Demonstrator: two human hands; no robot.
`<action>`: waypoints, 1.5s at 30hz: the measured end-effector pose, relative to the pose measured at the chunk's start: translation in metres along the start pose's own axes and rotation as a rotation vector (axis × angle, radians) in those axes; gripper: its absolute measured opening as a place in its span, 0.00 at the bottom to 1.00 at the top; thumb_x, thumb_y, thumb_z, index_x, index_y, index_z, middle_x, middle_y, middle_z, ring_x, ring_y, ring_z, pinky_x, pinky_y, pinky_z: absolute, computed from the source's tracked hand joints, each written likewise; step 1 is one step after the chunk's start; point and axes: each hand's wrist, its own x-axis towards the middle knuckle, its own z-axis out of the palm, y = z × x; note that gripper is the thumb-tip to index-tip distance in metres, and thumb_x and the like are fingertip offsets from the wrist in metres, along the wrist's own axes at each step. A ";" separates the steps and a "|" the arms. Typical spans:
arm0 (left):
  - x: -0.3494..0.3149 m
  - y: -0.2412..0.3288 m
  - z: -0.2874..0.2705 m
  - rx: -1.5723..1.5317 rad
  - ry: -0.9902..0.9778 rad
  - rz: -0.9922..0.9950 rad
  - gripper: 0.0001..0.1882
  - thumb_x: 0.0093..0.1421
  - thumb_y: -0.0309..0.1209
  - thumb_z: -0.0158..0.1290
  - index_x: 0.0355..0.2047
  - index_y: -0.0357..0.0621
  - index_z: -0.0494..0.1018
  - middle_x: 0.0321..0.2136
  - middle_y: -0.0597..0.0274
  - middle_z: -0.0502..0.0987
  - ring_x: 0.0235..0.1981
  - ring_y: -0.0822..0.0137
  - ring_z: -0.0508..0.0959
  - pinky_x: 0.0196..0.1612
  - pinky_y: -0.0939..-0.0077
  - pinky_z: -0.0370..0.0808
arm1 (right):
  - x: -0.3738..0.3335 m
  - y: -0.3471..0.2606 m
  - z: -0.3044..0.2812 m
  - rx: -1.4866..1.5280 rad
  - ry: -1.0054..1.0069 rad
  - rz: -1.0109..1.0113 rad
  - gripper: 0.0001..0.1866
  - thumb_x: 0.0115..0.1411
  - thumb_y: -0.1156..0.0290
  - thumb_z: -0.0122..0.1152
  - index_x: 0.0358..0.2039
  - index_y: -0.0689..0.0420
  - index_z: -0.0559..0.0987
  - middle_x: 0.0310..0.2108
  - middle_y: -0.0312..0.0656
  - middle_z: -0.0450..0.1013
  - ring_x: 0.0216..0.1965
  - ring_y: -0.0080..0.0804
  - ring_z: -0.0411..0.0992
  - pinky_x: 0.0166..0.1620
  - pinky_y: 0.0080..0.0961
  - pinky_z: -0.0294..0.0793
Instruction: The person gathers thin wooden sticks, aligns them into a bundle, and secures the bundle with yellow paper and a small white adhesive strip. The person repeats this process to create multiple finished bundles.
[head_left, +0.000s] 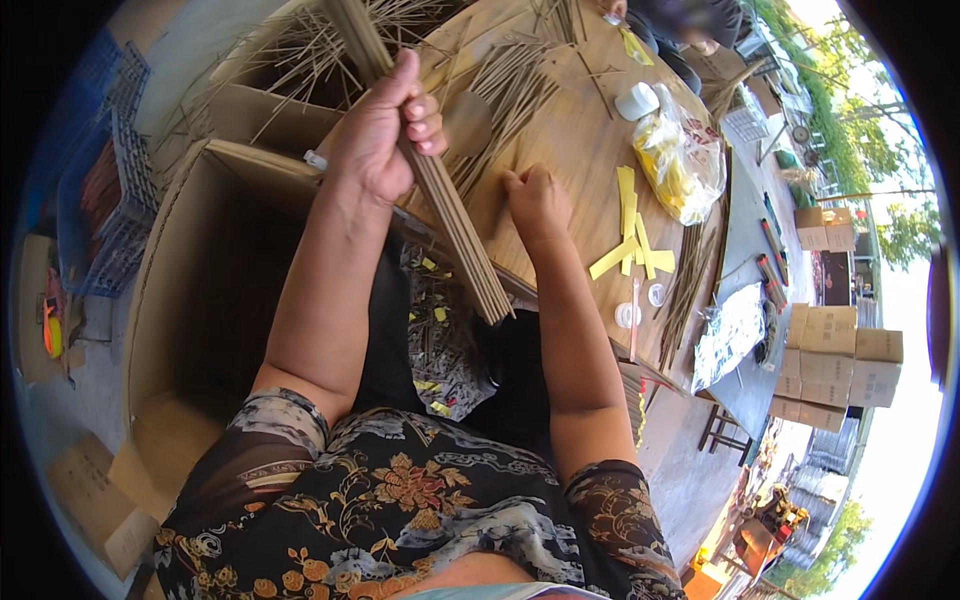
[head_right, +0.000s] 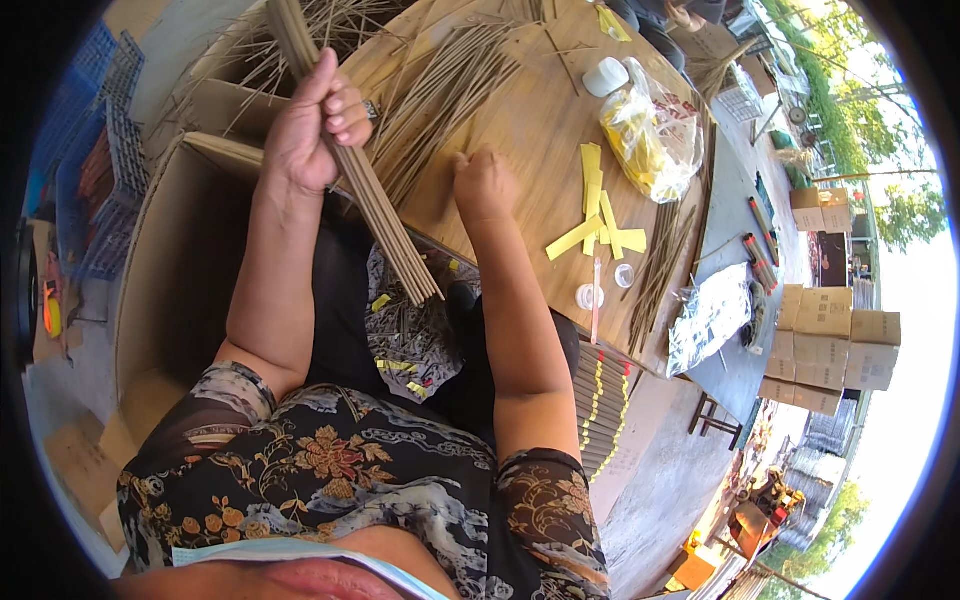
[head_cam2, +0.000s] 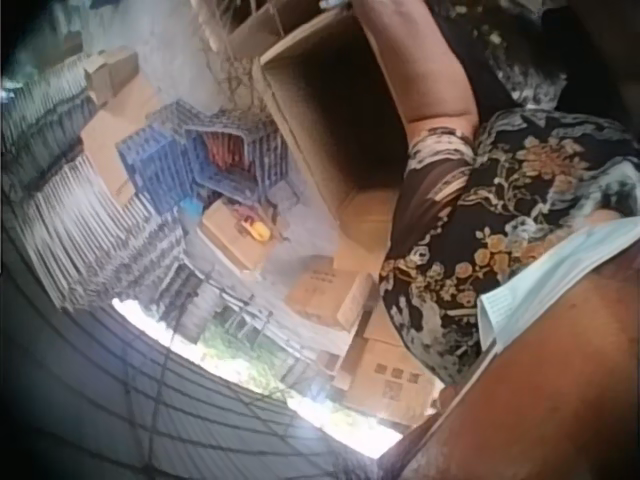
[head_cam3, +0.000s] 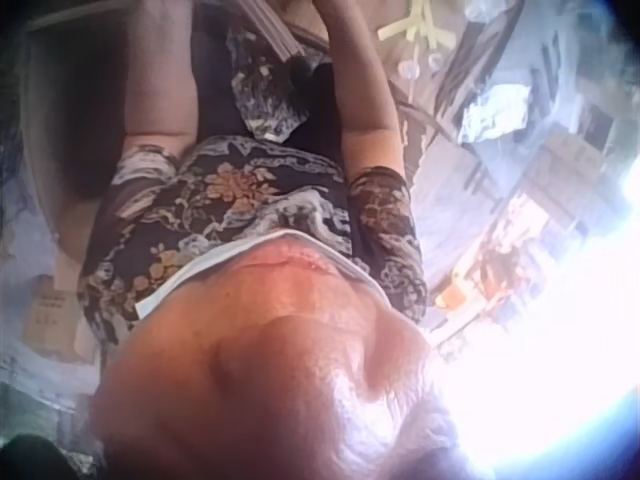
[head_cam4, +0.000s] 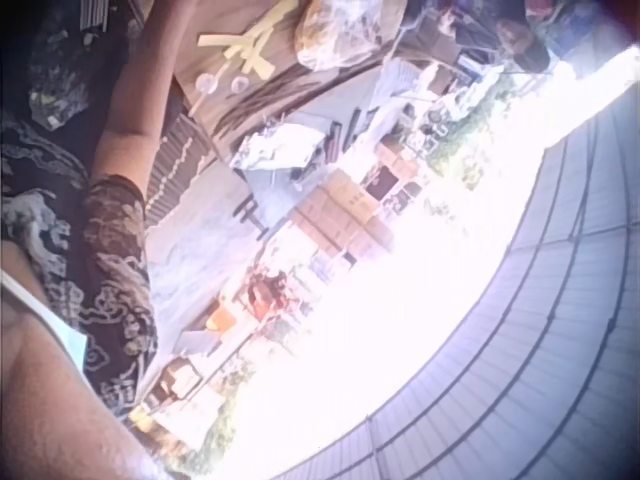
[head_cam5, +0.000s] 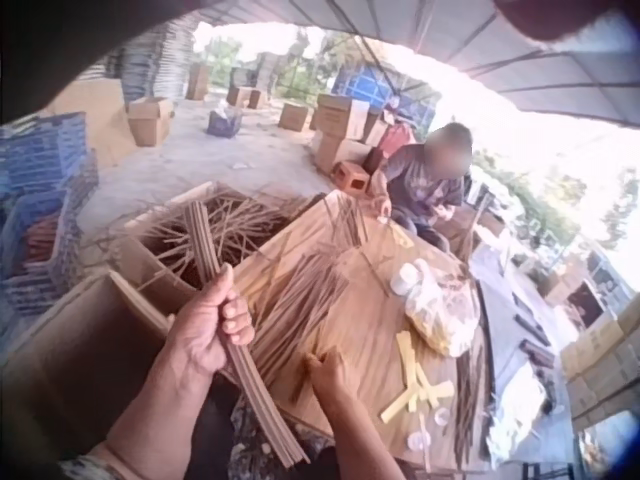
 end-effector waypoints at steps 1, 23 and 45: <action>0.001 -0.002 -0.001 0.010 -0.010 -0.030 0.17 0.55 0.42 0.51 0.17 0.49 0.61 0.10 0.73 0.61 0.10 0.80 0.59 0.12 0.87 0.58 | 0.000 -0.001 0.002 -0.018 0.026 0.006 0.18 0.49 0.57 0.56 0.27 0.62 0.74 0.26 0.50 0.73 0.30 0.50 0.70 0.37 0.36 0.69; 0.004 -0.015 -0.003 0.071 0.022 -0.097 0.17 0.55 0.44 0.51 0.18 0.47 0.63 0.18 0.60 0.71 0.21 0.66 0.75 0.30 0.68 0.77 | -0.106 -0.057 -0.083 0.380 0.144 -0.635 0.11 0.50 0.77 0.56 0.36 0.61 0.74 0.27 0.48 0.69 0.27 0.43 0.71 0.29 0.30 0.71; -0.014 -0.027 0.021 0.223 -0.068 0.036 0.15 0.57 0.37 0.50 0.16 0.49 0.62 0.11 0.72 0.62 0.11 0.79 0.62 0.13 0.87 0.59 | -0.106 -0.040 -0.055 0.644 -0.494 -0.131 0.16 0.52 0.64 0.59 0.30 0.65 0.67 0.19 0.50 0.68 0.23 0.41 0.69 0.30 0.32 0.67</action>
